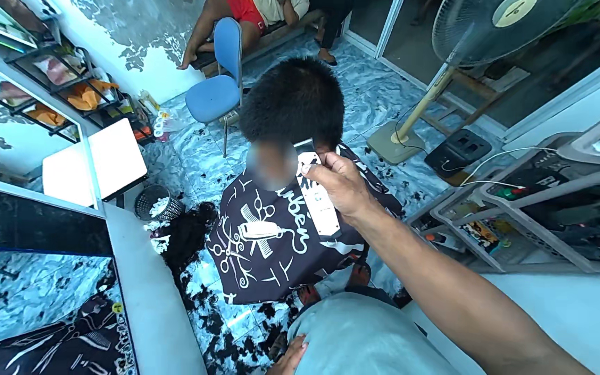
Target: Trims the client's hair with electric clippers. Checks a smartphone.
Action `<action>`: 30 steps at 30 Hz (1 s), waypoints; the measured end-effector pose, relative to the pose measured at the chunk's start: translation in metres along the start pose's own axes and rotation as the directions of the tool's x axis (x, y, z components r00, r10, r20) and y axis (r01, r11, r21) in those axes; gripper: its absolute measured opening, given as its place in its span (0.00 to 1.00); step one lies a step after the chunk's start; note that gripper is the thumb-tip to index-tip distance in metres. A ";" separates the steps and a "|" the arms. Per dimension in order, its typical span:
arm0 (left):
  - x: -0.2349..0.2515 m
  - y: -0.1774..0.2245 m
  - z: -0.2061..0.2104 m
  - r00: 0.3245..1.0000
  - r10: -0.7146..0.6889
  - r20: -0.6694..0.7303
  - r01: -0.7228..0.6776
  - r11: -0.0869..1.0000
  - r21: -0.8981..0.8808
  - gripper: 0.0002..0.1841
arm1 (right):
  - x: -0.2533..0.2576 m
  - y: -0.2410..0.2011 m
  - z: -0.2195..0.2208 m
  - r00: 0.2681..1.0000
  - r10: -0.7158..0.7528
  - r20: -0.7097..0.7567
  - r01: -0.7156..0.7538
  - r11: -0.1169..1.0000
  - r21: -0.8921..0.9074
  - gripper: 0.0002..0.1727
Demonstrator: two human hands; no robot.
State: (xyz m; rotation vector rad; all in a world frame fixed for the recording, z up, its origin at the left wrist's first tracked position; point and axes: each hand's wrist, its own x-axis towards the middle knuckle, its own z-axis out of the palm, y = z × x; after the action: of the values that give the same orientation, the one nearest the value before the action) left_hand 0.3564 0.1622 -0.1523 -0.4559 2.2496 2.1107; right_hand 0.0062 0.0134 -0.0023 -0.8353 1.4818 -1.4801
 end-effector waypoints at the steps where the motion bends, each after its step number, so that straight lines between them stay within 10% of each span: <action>1: 0.000 0.000 0.000 1.000 0.001 0.004 -0.001 1.000 0.005 0.57 | 0.000 0.001 -0.001 0.999 0.039 -0.011 -0.040 0.998 -0.040 0.15; 30: -0.002 0.000 0.008 0.999 -0.022 -0.043 0.019 0.997 -0.071 0.52 | 0.001 -0.003 -0.008 0.998 0.053 0.041 -0.057 0.995 0.085 0.14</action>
State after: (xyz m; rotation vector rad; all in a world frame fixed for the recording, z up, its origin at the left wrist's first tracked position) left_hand 0.3564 0.1708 -0.1522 -0.5306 2.1887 2.1976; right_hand -0.0017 0.0151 0.0000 -0.7609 1.3916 -1.4689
